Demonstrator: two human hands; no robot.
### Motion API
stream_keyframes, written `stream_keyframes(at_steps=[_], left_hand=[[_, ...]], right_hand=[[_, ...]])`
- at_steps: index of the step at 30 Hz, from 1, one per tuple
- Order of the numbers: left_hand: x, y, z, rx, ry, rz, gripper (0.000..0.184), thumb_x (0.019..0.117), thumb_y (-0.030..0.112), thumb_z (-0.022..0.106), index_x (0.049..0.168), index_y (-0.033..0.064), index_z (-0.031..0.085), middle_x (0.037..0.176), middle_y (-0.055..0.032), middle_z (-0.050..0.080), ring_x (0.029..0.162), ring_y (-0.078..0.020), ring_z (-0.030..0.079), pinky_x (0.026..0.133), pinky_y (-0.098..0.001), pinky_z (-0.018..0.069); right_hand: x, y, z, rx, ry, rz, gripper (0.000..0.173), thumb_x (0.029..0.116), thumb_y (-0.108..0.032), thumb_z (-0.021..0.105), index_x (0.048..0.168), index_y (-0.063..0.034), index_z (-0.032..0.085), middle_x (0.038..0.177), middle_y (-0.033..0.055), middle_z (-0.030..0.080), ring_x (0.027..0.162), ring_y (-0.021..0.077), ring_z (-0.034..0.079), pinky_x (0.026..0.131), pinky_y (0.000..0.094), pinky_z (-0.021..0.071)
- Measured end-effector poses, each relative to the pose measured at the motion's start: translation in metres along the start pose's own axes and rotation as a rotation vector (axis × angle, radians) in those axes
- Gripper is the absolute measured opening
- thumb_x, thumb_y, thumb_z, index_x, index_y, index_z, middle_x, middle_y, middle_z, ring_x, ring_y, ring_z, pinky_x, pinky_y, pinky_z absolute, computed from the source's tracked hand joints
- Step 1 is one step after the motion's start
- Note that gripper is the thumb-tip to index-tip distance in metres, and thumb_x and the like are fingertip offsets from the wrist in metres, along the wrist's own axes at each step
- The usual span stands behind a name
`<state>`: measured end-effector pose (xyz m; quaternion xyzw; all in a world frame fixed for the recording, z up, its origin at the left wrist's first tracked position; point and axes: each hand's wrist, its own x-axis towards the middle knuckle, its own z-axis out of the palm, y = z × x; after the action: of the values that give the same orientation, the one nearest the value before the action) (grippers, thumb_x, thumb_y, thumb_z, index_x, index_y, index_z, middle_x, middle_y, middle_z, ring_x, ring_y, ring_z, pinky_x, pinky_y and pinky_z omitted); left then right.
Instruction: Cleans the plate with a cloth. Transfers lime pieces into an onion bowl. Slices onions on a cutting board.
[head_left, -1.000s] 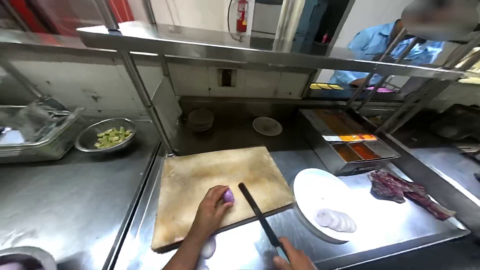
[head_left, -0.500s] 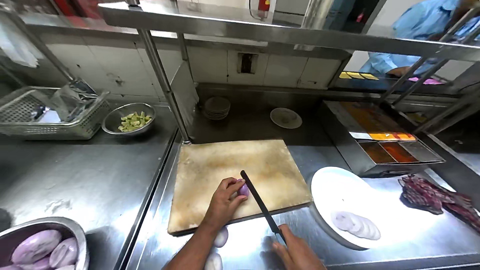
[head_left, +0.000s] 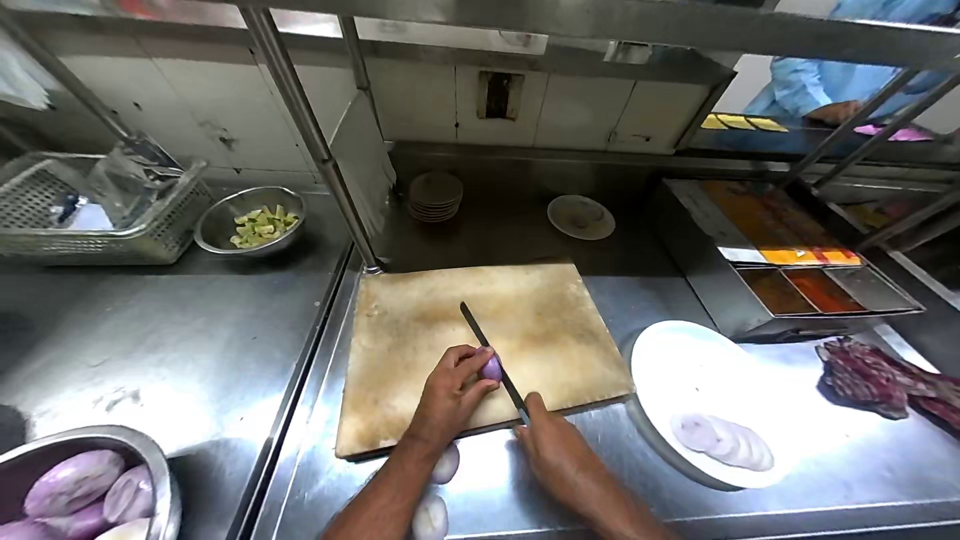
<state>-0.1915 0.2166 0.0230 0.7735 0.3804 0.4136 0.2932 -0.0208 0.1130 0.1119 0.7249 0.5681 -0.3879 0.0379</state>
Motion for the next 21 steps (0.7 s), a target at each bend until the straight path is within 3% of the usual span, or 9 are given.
stream_keyframes(at_steps=[3, 6, 13, 17, 21], left_hand=[[0.003, 0.001, -0.002, -0.029, 0.004, -0.003, 0.040, 0.0903, 0.033, 0.076, 0.126, 0.0157, 0.074, 0.120, -0.0055, 0.068, 0.107, -0.0108, 0.067, 0.092, -0.0284, 0.0589], [0.001, 0.002, -0.001, -0.038, 0.012, 0.006, 0.040, 0.0898, 0.033, 0.076, 0.124, 0.0138, 0.074, 0.120, -0.0055, 0.068, 0.107, -0.0116, 0.067, 0.093, -0.0303, 0.0584], [0.000, -0.001, -0.002, -0.094, -0.006, 0.000, 0.036, 0.0892, 0.029, 0.078, 0.122, 0.0150, 0.075, 0.121, -0.0063, 0.068, 0.108, -0.0122, 0.067, 0.092, -0.0303, 0.0595], [-0.001, 0.000, -0.001, -0.075, -0.043, -0.027, 0.041, 0.0895, 0.031, 0.077, 0.126, 0.0135, 0.071, 0.124, -0.0083, 0.063, 0.107, -0.0130, 0.066, 0.091, -0.0307, 0.0597], [-0.001, 0.002, 0.000, 0.023, -0.095, 0.010, 0.039, 0.0939, 0.033, 0.069, 0.127, 0.0127, 0.066, 0.133, -0.0110, 0.057, 0.112, -0.0156, 0.063, 0.094, -0.0349, 0.0574]], right_hand=[[-0.033, 0.029, 0.035, 0.027, -0.038, 0.086, 0.042, 0.1091, -0.033, 0.044, 0.140, -0.0042, 0.045, 0.102, 0.0236, 0.070, 0.098, 0.0428, 0.071, 0.085, 0.0581, 0.0554], [-0.054, 0.045, 0.043, 0.077, -0.046, 0.097, 0.044, 0.1083, -0.033, 0.047, 0.140, -0.0025, 0.045, 0.101, 0.0248, 0.070, 0.098, 0.0437, 0.071, 0.085, 0.0585, 0.0550], [-0.038, 0.061, 0.033, 0.325, -0.057, -0.007, 0.040, 0.1068, -0.034, 0.051, 0.136, -0.0072, 0.047, 0.087, 0.0175, 0.066, 0.072, 0.0333, 0.068, 0.070, 0.0520, 0.0566], [-0.029, 0.060, 0.035, 0.298, -0.059, 0.006, 0.038, 0.1068, -0.035, 0.050, 0.135, -0.0100, 0.047, 0.087, 0.0162, 0.065, 0.072, 0.0322, 0.068, 0.069, 0.0506, 0.0567], [-0.028, 0.054, 0.027, 0.211, -0.044, 0.013, 0.037, 0.1069, -0.035, 0.050, 0.135, -0.0107, 0.047, 0.091, 0.0168, 0.066, 0.082, 0.0344, 0.069, 0.075, 0.0525, 0.0554]])
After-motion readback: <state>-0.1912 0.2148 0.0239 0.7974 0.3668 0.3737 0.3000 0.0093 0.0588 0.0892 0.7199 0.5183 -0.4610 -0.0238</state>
